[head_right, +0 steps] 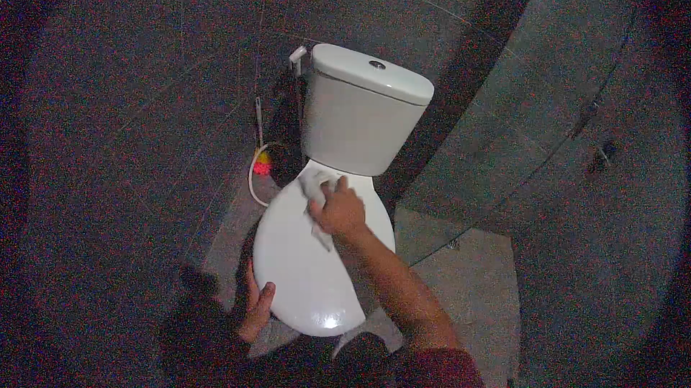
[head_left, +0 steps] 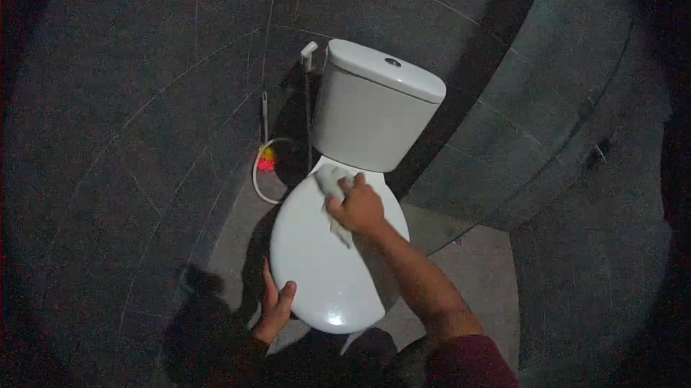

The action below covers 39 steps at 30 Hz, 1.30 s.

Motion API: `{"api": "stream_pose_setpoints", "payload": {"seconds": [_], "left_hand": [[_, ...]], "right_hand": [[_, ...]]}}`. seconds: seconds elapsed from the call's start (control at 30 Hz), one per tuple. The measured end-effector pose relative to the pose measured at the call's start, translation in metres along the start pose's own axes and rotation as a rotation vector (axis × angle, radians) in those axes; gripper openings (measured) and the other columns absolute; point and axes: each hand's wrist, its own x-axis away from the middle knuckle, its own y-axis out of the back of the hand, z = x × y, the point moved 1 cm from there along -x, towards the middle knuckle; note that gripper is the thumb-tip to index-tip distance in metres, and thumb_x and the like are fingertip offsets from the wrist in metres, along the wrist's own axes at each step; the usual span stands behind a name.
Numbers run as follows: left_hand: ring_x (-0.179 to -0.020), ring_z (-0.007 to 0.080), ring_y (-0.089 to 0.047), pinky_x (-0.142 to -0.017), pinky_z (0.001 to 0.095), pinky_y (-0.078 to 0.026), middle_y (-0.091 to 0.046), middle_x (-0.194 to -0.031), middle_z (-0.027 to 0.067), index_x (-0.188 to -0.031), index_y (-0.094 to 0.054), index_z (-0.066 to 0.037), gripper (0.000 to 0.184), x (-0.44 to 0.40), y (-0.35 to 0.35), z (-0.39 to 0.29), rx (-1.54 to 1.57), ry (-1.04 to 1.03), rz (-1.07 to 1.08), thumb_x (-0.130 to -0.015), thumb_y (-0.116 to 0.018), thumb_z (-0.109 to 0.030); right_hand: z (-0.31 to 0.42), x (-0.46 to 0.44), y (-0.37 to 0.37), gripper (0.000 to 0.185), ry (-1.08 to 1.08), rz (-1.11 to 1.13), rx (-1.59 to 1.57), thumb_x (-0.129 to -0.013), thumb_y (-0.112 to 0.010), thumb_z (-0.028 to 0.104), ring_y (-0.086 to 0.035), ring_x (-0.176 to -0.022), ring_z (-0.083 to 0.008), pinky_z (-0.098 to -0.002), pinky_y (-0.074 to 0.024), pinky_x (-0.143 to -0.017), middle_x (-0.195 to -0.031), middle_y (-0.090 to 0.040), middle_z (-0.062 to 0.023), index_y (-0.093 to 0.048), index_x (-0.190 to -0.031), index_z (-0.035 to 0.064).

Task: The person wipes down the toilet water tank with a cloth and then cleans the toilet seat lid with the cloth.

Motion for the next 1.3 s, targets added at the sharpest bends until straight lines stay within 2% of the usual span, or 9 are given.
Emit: {"api": "stream_pose_setpoints", "payload": {"seconds": [0.17,0.33,0.4,0.5,0.7,0.77,0.93,1.17,1.3], "left_hand": [[-0.147,0.0366,-0.037,-0.123,0.0499,-0.028,-0.027,-0.166,0.0252,-0.168,0.001,-0.002,0.103,0.003,-0.005,0.024,0.094,0.048,-0.043,-0.104,-0.062,-0.05],[-0.146,0.0361,-0.038,-0.123,0.0498,-0.029,-0.031,-0.165,0.0245,-0.169,-0.001,-0.005,0.101,0.002,-0.003,0.015,0.07,0.011,-0.011,-0.103,-0.062,-0.053],[-0.146,0.0359,-0.039,-0.122,0.0499,-0.029,-0.031,-0.164,0.0246,-0.169,-0.002,-0.005,0.101,-0.002,-0.002,0.011,0.076,-0.015,-0.014,-0.103,-0.062,-0.053],[-0.145,0.0359,-0.039,-0.122,0.0507,-0.03,-0.031,-0.164,0.0243,-0.169,-0.003,-0.005,0.101,-0.002,-0.002,0.006,0.051,-0.02,-0.017,-0.102,-0.062,-0.053],[-0.146,0.0364,-0.037,-0.123,0.052,-0.028,-0.03,-0.165,0.0232,-0.169,-0.004,-0.005,0.1,0.001,-0.01,0.016,0.045,-0.031,-0.048,-0.101,-0.061,-0.053],[-0.147,0.0368,-0.035,-0.123,0.052,-0.027,-0.027,-0.166,0.0235,-0.169,-0.005,-0.005,0.101,-0.002,-0.01,0.02,0.082,-0.065,-0.078,-0.101,-0.061,-0.054],[-0.149,0.0375,-0.033,-0.124,0.0523,-0.026,-0.024,-0.167,0.0242,-0.169,-0.005,-0.004,0.103,0.0,-0.007,0.007,0.01,-0.065,-0.066,-0.1,-0.06,-0.056],[-0.149,0.0381,-0.033,-0.124,0.0532,-0.025,-0.025,-0.167,0.0246,-0.169,-0.001,-0.005,0.106,-0.002,-0.004,0.005,-0.056,-0.07,-0.045,-0.1,-0.061,-0.059],[-0.149,0.038,-0.033,-0.124,0.0528,-0.026,-0.026,-0.167,0.0247,-0.169,-0.001,-0.005,0.105,-0.002,-0.008,0.032,0.179,0.007,-0.035,-0.101,-0.062,-0.056]], "right_hand": [[0.005,-0.031,-0.021,0.062,-0.191,-0.09,0.121,-0.091,-0.062,0.05,-0.068,-0.099,-0.0475,-0.0585,-0.0578,-0.084,-0.124,-0.058,-0.0316,-0.067,-0.131,0.0033],[0.008,0.036,0.01,0.062,0.087,0.055,-0.038,-0.088,-0.068,0.05,-0.066,-0.099,-0.044,-0.0564,-0.0573,-0.084,-0.127,-0.056,-0.027,-0.066,-0.131,0.0045],[-0.017,0.055,0.013,0.058,0.16,-0.109,-0.064,-0.088,-0.069,0.05,-0.067,-0.093,-0.0439,-0.0535,-0.0576,-0.08,-0.113,-0.057,-0.0257,-0.068,-0.129,0.009],[-0.062,0.045,0.019,0.059,-0.102,-0.071,-0.014,-0.089,-0.068,0.05,-0.068,-0.095,-0.0448,-0.0534,-0.058,-0.084,-0.117,-0.058,-0.0277,-0.07,-0.128,0.005],[-0.042,-0.011,-0.002,0.059,-0.251,-0.041,0.058,-0.091,-0.063,0.047,-0.068,-0.096,-0.0457,-0.0572,-0.0576,-0.084,-0.121,-0.057,-0.0278,-0.069,-0.125,-0.0002],[-0.02,-0.003,-0.006,0.058,-0.118,-0.144,0.032,-0.092,-0.062,0.046,-0.067,-0.095,-0.0454,-0.056,-0.0578,-0.081,-0.122,-0.057,-0.0283,-0.068,-0.127,0.0009],[-0.017,0.063,0.031,0.057,0.079,0.046,-0.048,-0.093,-0.065,0.047,-0.066,-0.1,-0.0465,-0.0553,-0.0569,-0.086,-0.126,-0.057,-0.0292,-0.068,-0.131,0.0041],[-0.115,0.072,0.022,0.059,-0.166,-0.05,0.013,-0.094,-0.066,0.048,-0.068,-0.109,-0.0487,-0.0567,-0.0577,-0.09,-0.131,-0.057,-0.032,-0.068,-0.134,0.0046],[-0.097,0.03,0.019,0.059,-0.243,-0.017,0.106,-0.094,-0.065,0.047,-0.069,-0.105,-0.0471,-0.0564,-0.058,-0.089,-0.128,-0.059,-0.0301,-0.068,-0.134,0.0038]]}}
